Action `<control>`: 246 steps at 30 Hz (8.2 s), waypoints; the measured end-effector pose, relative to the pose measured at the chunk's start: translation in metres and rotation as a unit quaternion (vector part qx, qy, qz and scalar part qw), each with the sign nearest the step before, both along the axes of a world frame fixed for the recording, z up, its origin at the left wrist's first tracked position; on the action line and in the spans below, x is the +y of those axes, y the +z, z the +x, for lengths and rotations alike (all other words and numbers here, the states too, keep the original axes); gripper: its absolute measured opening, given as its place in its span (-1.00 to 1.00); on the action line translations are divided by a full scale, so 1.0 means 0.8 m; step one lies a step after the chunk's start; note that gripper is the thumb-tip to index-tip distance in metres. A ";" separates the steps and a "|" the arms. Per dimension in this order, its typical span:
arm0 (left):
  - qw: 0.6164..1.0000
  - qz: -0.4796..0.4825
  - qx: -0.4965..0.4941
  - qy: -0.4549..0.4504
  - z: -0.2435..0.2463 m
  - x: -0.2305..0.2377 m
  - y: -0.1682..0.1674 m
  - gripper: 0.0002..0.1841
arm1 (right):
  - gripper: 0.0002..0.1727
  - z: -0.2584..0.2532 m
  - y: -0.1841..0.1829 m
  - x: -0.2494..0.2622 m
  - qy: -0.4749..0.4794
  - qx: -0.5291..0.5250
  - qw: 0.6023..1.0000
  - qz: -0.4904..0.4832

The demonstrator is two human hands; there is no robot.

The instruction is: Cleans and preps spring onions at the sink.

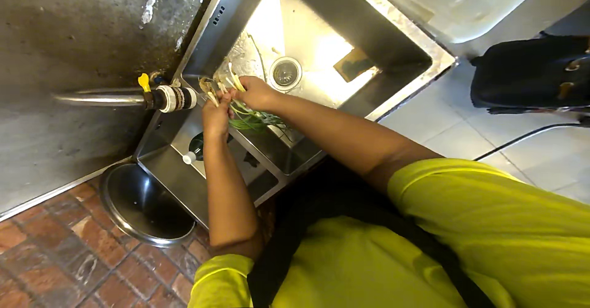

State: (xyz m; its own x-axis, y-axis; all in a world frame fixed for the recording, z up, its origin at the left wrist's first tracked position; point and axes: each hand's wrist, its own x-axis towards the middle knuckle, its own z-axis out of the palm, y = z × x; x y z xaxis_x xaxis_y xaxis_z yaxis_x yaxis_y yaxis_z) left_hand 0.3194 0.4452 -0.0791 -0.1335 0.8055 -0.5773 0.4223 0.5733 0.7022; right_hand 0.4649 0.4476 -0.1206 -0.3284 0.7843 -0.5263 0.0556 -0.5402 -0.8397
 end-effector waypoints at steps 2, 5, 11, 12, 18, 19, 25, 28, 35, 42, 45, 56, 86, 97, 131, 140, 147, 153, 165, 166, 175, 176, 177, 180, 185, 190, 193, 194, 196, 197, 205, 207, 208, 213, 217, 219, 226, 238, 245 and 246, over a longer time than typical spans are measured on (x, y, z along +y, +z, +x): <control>0.999 0.000 0.032 -0.028 -0.001 0.000 0.002 -0.77 | -0.69 0.000 0.004 0.002 0.008 -0.029 0.999 0.023; 0.998 -0.011 0.035 -0.051 -0.004 -0.004 0.001 -0.74 | -0.70 0.001 0.007 0.004 0.009 -0.055 0.997 0.052; 0.998 -0.033 -0.006 -0.060 -0.001 -0.013 0.004 -0.81 | -0.63 0.002 0.008 0.018 -0.044 -0.084 0.995 0.040; 0.998 -0.033 -0.014 -0.054 0.000 -0.013 0.004 -0.80 | -0.63 0.004 0.008 0.020 -0.043 -0.086 0.994 0.042; 0.998 0.043 0.044 0.019 0.003 -0.011 -0.004 -0.59 | -0.71 0.005 0.015 0.015 0.052 -0.056 0.994 0.082; 0.997 0.048 0.063 0.025 0.003 -0.010 -0.005 -0.54 | -0.71 0.006 0.015 0.015 0.057 -0.059 0.993 0.083; 0.993 0.031 0.111 0.002 0.001 -0.016 -0.005 -0.70 | -0.71 0.010 0.011 0.023 0.018 -0.078 0.992 0.099; 0.996 0.027 0.086 0.015 0.004 -0.022 -0.004 -0.76 | -0.69 0.014 0.010 0.030 -0.022 -0.122 0.989 0.080; 0.998 0.001 0.008 0.062 0.002 -0.024 -0.005 -0.70 | -0.71 0.026 0.001 0.041 -0.016 -0.108 0.990 0.089; 0.994 0.017 -0.081 0.074 -0.006 -0.020 -0.003 -0.70 | -0.70 0.032 -0.013 0.051 -0.130 -0.117 0.982 0.073; 0.995 0.009 -0.071 0.072 -0.011 -0.021 -0.010 -0.58 | -0.70 0.030 -0.007 0.046 -0.105 -0.034 0.992 0.054; 0.997 -0.047 -0.042 0.044 -0.007 -0.015 -0.024 -0.81 | -0.83 0.017 0.013 0.037 -0.093 0.253 0.962 -0.049; 0.997 0.057 -0.044 -0.006 0.024 0.006 -0.011 -0.70 | -0.77 0.051 -0.021 0.003 -0.041 -0.061 0.997 -0.001; 0.964 0.099 0.203 -0.143 0.040 0.006 -0.011 -0.71 | -0.74 0.044 0.005 0.018 0.024 -0.133 0.985 0.104; 0.953 -0.007 -0.222 0.205 0.040 -0.024 -0.027 -0.64 | -0.71 0.017 0.013 0.003 0.042 -0.054 0.993 0.093; 0.931 -0.010 -0.243 0.271 0.037 -0.032 -0.035 -0.78 | -0.66 0.021 0.009 -0.009 -0.039 -0.001 0.999 -0.025; 0.939 -0.029 -0.238 0.245 0.039 -0.042 -0.021 -0.73 | -0.63 0.020 0.008 0.003 -0.071 -0.007 0.997 -0.039; 0.955 -0.028 -0.206 0.211 0.038 -0.044 -0.014 -0.63 | -0.67 0.008 0.019 0.012 -0.079 -0.001 0.997 -0.016; 0.944 0.021 -0.185 0.273 0.038 -0.046 -0.032 -0.56 | -0.51 0.006 0.028 0.016 -0.022 -0.040 0.998 0.031; 0.942 0.022 -0.193 0.274 0.040 -0.045 -0.033 -0.53 | -0.55 0.007 0.027 0.014 -0.016 -0.049 0.998 0.037; 0.953 -0.008 -0.170 0.251 0.041 -0.036 -0.021 -0.55 | -0.62 0.033 0.011 0.031 0.128 -0.207 0.934 0.262; 0.954 -0.010 -0.169 0.249 0.038 -0.037 -0.020 -0.56 | -0.63 0.037 0.012 0.035 0.138 -0.218 0.912 0.319; 0.954 -0.010 -0.170 0.248 0.036 -0.039 -0.019 -0.59 | -0.67 0.041 0.011 0.040 0.148 -0.217 0.887 0.381; 0.954 -0.017 -0.181 0.237 0.035 -0.042 -0.012 -0.65 | -0.74 0.050 0.008 0.058 0.219 -0.210 0.796 0.524; 0.965 -0.030 -0.174 0.196 0.033 -0.049 -0.005 -0.65 | -0.76 0.060 -0.002 0.077 0.312 -0.194 0.720 0.589; 0.966 -0.048 -0.169 0.192 0.026 -0.054 -0.004 -0.68 | -0.67 0.068 -0.010 0.074 0.353 -0.193 0.682 0.611; 0.964 -0.041 -0.166 0.202 0.025 -0.057 -0.003 -0.72 | -0.66 0.068 -0.009 0.071 0.363 -0.195 0.667 0.621; 0.965 -0.039 -0.164 0.202 0.026 -0.058 -0.003 -0.74 | -0.69 0.068 -0.009 0.070 0.361 -0.195 0.665 0.625; 0.965 -0.025 -0.165 0.201 0.029 -0.058 -0.002 -0.77 | -0.72 0.067 -0.008 0.069 0.351 -0.198 0.665 0.628; 0.965 -0.017 -0.167 0.203 0.030 -0.058 -0.002 -0.78 | -0.73 0.066 -0.008 0.067 0.340 -0.200 0.673 0.626; 0.958 0.029 -0.173 0.228 0.032 -0.048 0.005 -0.81 | -0.72 0.036 0.013 0.039 0.142 -0.144 0.949 0.244; 0.959 0.019 -0.159 0.232 0.032 -0.048 0.008 -0.81 | -0.70 0.038 0.011 0.049 0.073 -0.114 0.977 0.165; 0.960 0.011 -0.148 0.237 0.031 -0.050 0.008 -0.81 | -0.70 0.042 0.009 0.055 0.051 -0.110 0.979 0.161; 0.962 -0.020 -0.123 0.245 0.029 -0.058 0.004 -0.75 | -0.64 0.049 0.021 0.050 0.243 -0.159 0.887 0.358; 0.958 -0.011 -0.139 0.251 0.031 -0.054 0.005 -0.75 | -0.67 0.048 0.013 0.052 0.320 -0.173 0.806 0.467; 0.958 -0.003 -0.146 0.246 0.031 -0.053 0.007 -0.76 | -0.70 0.052 0.004 0.057 0.316 -0.175 0.773 0.521; 0.959 -0.010 -0.142 0.247 0.037 -0.052 0.007 -0.78 | -0.72 0.050 -0.003 0.052 0.244 -0.158 0.784 0.548; 0.959 -0.026 -0.136 0.246 0.035 -0.049 0.017 -0.78 | -0.68 0.051 0.002 0.083 0.151 -0.127 0.938 0.285; 0.976 -0.029 -0.099 0.190 0.026 -0.043 0.009 -0.75 | -0.72 0.041 0.018 0.118 0.405 -0.127 0.761 0.490; 0.978 -0.027 -0.090 0.185 0.024 -0.041 0.010 -0.73 | -0.73 0.039 0.021 0.122 0.426 -0.130 0.744 0.498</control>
